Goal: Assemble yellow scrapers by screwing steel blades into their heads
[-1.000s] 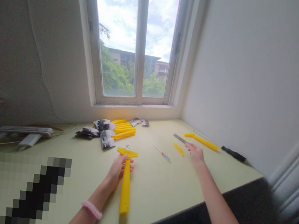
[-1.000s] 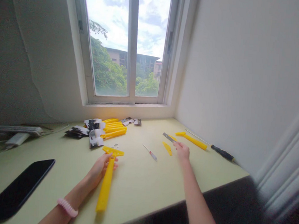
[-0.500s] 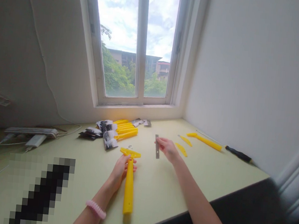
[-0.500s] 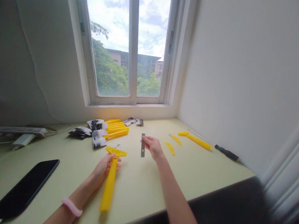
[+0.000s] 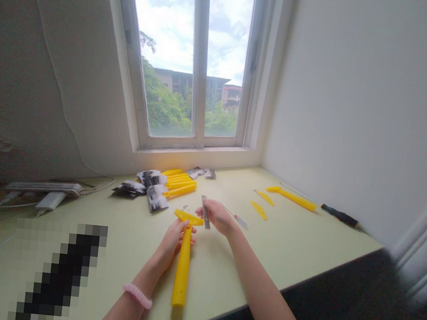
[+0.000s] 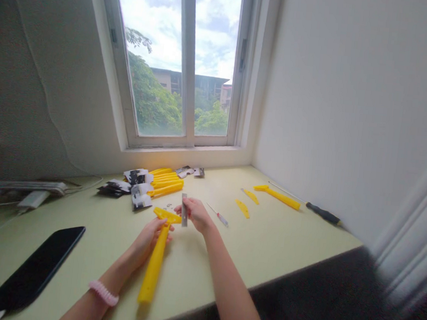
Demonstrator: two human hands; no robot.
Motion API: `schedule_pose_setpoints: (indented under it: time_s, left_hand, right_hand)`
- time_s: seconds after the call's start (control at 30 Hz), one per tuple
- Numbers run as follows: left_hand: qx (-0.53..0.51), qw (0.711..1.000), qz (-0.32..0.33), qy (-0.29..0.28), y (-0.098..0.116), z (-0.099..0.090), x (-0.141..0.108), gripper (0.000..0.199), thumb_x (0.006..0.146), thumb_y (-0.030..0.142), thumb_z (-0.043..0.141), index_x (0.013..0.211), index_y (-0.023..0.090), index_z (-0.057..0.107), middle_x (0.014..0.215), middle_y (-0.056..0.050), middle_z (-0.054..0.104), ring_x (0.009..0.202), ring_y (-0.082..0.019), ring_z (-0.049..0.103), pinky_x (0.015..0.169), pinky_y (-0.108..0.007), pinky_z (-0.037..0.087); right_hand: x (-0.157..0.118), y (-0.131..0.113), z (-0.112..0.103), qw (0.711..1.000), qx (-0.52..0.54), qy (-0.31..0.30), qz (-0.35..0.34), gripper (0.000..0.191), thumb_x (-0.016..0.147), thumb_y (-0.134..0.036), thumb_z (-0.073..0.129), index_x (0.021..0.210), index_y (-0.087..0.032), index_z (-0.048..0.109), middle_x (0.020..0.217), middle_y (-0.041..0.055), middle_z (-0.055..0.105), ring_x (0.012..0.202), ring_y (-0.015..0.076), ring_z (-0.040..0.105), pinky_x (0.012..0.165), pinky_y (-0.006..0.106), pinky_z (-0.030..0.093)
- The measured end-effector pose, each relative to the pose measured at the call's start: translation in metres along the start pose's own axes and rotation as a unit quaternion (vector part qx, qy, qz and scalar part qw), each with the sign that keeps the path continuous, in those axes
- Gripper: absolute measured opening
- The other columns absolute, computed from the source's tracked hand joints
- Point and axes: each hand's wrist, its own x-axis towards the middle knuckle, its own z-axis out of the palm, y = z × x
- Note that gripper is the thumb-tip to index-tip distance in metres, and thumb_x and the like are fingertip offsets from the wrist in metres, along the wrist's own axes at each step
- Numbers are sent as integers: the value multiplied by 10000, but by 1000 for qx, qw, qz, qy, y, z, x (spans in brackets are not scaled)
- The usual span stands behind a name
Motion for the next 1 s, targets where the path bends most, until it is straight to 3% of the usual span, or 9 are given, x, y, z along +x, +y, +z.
schedule_pose_setpoints:
  time_s: [0.13, 0.33, 0.5, 0.6, 0.7, 0.83, 1.0]
  left_hand:
    - [15, 1000, -7, -16, -3, -1, 3, 240, 780, 291, 466, 956, 129, 454, 669, -27, 581, 432, -91, 535, 432, -199, 405]
    - [23, 999, -15, -17, 2, 2, 2, 209, 781, 266, 466, 942, 133, 458, 662, -25, 583, 425, -88, 528, 425, -198, 399]
    - [27, 999, -25, -10, 4, 4, 0, 179, 785, 245, 458, 920, 129, 459, 653, -26, 580, 427, -91, 529, 430, -201, 403]
    - [28, 999, -18, -18, 4, 3, -1, 177, 792, 254, 450, 918, 129, 457, 661, -25, 577, 432, -85, 529, 435, -195, 403]
    - [31, 999, -13, -24, 4, 3, -2, 181, 796, 253, 445, 928, 129, 456, 666, -25, 576, 445, -84, 535, 444, -192, 408]
    - [35, 999, -15, -19, 4, 4, -1, 177, 794, 242, 447, 928, 127, 452, 654, -26, 576, 437, -85, 534, 444, -195, 416]
    - [42, 999, -14, -18, 2, 3, 1, 177, 798, 237, 442, 934, 124, 453, 645, -26, 577, 428, -84, 528, 431, -192, 410]
  right_hand:
    - [-2, -1, -1, 999, 43, 22, 18, 315, 670, -452, 605, 670, -160, 487, 576, 18, 612, 518, 107, 533, 552, 243, 396]
    - [-1, 4, -2, 996, 53, 49, 51, 146, 710, -301, 531, 698, -176, 456, 453, -68, 477, 381, 62, 420, 429, 197, 307]
    - [-5, 0, -3, 995, 93, 43, -13, 149, 648, -215, 585, 781, -153, 556, 612, -23, 562, 535, 80, 518, 543, 222, 390]
    - [-8, -6, -1, 992, 105, 44, -48, 257, 610, -273, 675, 823, -148, 603, 736, 13, 608, 634, 111, 574, 665, 272, 427]
    - [-9, -6, 0, 992, 101, 55, -49, 299, 571, -364, 715, 717, -131, 597, 674, 23, 614, 635, 138, 597, 708, 311, 434]
    - [-5, -1, -2, 993, 54, 98, -42, 335, 620, -460, 653, 692, -148, 553, 600, 20, 626, 558, 126, 584, 580, 260, 419]
    - [-5, 2, -3, 992, 37, 119, -5, 255, 675, -390, 622, 721, -149, 551, 595, 27, 642, 390, 48, 449, 420, 191, 298]
